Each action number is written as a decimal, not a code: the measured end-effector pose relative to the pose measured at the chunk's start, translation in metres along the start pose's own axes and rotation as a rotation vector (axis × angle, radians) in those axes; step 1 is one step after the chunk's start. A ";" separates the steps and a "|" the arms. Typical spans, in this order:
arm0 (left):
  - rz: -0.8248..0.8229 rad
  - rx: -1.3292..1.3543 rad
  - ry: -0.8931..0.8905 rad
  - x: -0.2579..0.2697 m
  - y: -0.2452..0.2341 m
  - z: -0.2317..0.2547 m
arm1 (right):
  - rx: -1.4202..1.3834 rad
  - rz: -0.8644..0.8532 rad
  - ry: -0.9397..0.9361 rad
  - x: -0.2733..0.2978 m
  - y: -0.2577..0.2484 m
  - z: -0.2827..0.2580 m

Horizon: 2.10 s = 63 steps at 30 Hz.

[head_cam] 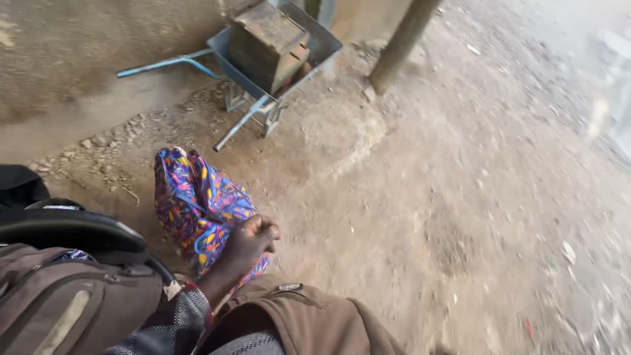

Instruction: The person retrieves a small metal piece from a toolbox and moves to a workbench. They use a hammer to strike the metal piece on a wooden block, then switch to pliers to bend and shape the metal while continuing to hammer it.

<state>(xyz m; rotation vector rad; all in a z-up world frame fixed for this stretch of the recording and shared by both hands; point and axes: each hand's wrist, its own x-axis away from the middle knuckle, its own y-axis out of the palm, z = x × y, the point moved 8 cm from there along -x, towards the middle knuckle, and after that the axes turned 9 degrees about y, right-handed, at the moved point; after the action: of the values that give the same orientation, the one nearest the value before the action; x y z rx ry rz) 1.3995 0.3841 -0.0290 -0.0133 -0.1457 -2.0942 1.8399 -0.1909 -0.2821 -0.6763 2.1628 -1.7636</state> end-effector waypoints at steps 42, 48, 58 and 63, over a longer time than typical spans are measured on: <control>0.241 -0.894 -0.466 -0.982 0.020 0.043 | -0.729 -1.052 -0.333 -0.841 -0.134 -0.944; 0.276 -1.051 -0.599 -1.012 0.005 0.014 | -0.447 -0.990 -0.273 -0.919 -0.109 -0.927; 0.916 -0.426 -0.201 -0.784 -0.044 0.114 | -0.360 -1.073 -0.353 -0.881 -0.077 -1.030; 1.542 -0.254 -0.110 -0.696 -0.060 0.147 | -0.217 -1.126 -0.636 -0.829 -0.028 -1.057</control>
<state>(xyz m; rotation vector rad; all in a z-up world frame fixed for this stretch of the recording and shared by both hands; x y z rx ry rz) 1.6908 1.0290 0.0623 -0.2963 0.0725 -0.5573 2.0405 1.1235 -0.0879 -2.4393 1.5575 -1.2956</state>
